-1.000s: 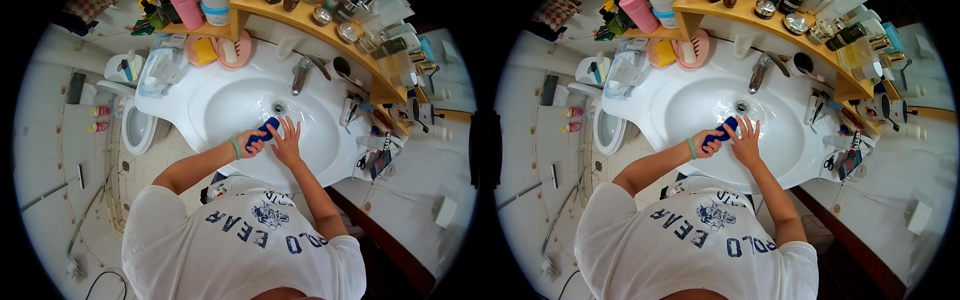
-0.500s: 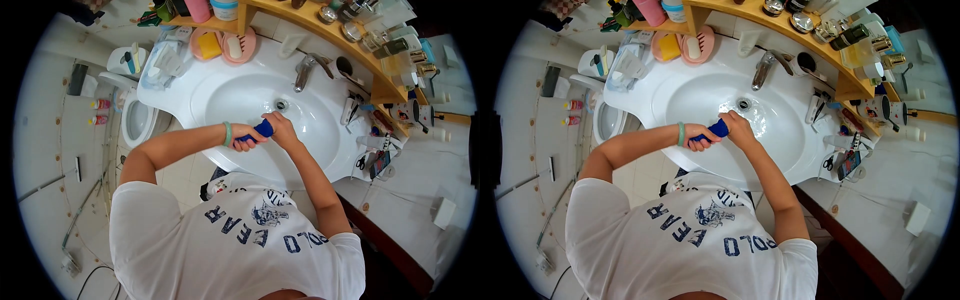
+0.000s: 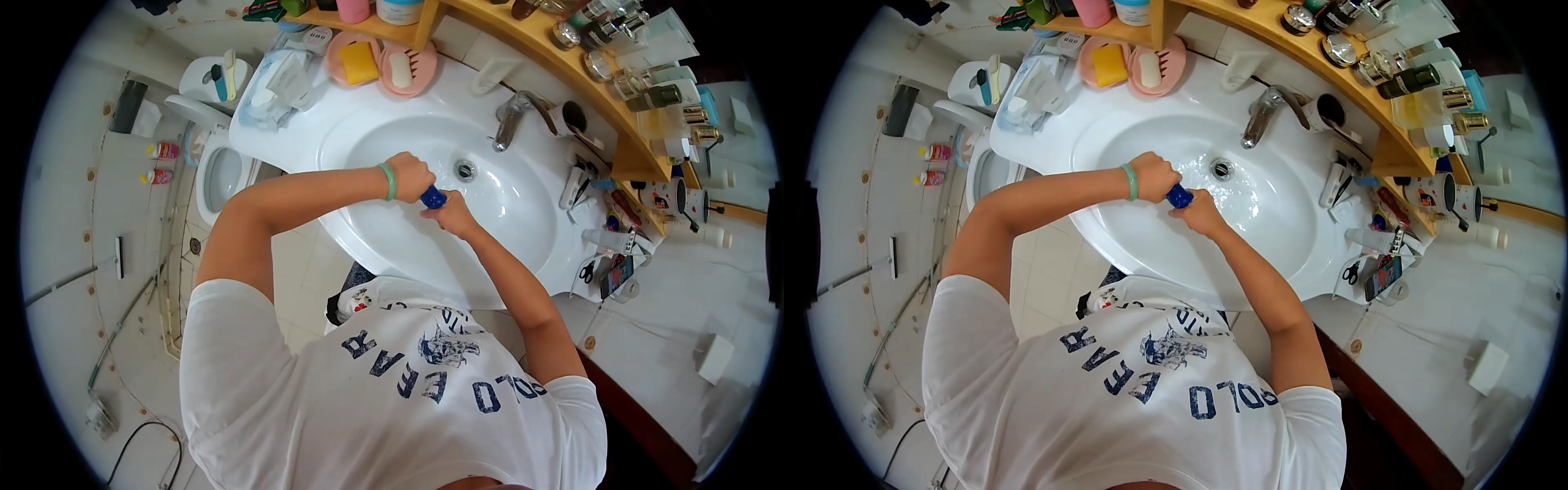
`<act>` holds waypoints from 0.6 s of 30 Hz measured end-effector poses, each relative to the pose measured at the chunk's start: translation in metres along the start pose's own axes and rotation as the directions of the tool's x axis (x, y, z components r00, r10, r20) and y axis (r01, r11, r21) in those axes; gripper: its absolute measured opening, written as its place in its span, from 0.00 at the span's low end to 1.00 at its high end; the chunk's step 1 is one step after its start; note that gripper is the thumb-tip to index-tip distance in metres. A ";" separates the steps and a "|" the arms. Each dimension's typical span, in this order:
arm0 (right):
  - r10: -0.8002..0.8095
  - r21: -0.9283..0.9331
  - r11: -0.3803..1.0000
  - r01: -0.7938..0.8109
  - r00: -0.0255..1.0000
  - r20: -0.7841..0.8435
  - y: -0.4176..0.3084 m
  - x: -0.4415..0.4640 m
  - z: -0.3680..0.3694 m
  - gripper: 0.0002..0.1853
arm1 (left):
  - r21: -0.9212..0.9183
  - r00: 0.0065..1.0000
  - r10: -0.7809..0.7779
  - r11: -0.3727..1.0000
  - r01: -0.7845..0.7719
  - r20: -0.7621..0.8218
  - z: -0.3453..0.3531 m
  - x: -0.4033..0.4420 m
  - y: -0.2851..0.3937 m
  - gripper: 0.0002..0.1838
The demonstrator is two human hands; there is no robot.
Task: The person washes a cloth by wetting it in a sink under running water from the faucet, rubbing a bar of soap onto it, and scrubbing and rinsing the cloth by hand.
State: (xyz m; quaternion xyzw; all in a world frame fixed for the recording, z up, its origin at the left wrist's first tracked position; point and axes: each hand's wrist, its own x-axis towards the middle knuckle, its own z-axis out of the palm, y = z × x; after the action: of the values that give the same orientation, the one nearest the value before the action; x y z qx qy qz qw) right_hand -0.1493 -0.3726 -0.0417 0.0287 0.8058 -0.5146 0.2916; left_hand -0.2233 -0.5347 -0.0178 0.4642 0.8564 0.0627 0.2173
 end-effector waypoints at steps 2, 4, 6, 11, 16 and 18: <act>0.188 0.203 0.957 -0.207 0.976 0.106 -0.002 -0.002 0.001 0.10 | 0.024 0.997 0.055 0.998 -0.054 -0.052 -0.003 0.003 -0.003 0.07; 0.235 0.578 0.731 -0.363 0.929 0.286 -0.002 -0.007 0.002 0.11 | 0.080 0.972 0.169 0.984 -0.158 -0.163 -0.005 0.008 -0.006 0.08; 0.227 0.682 0.603 -0.414 0.909 0.351 -0.008 -0.015 0.004 0.11 | 0.105 0.956 0.216 0.975 -0.198 -0.200 -0.008 0.009 -0.008 0.07; 0.084 0.832 0.182 -0.525 0.851 0.519 -0.011 -0.023 0.007 0.10 | 0.159 0.892 0.300 0.952 -0.260 -0.338 -0.015 0.012 -0.008 0.06; 0.096 0.878 0.250 -0.409 0.912 0.398 -0.013 -0.021 0.007 0.09 | 0.058 0.918 0.102 0.995 -0.086 -0.383 -0.009 0.010 -0.001 0.06; 0.125 0.809 0.466 -0.359 0.932 0.341 -0.018 -0.018 -0.002 0.10 | -0.002 0.929 -0.017 1.000 0.018 -0.369 -0.005 0.004 0.003 0.07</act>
State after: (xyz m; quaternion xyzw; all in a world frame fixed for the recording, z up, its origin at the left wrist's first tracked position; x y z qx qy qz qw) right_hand -0.1412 -0.3745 -0.0176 0.2238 0.3895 -0.7983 0.4011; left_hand -0.2250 -0.5297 -0.0134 0.4366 0.8861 0.1460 0.0529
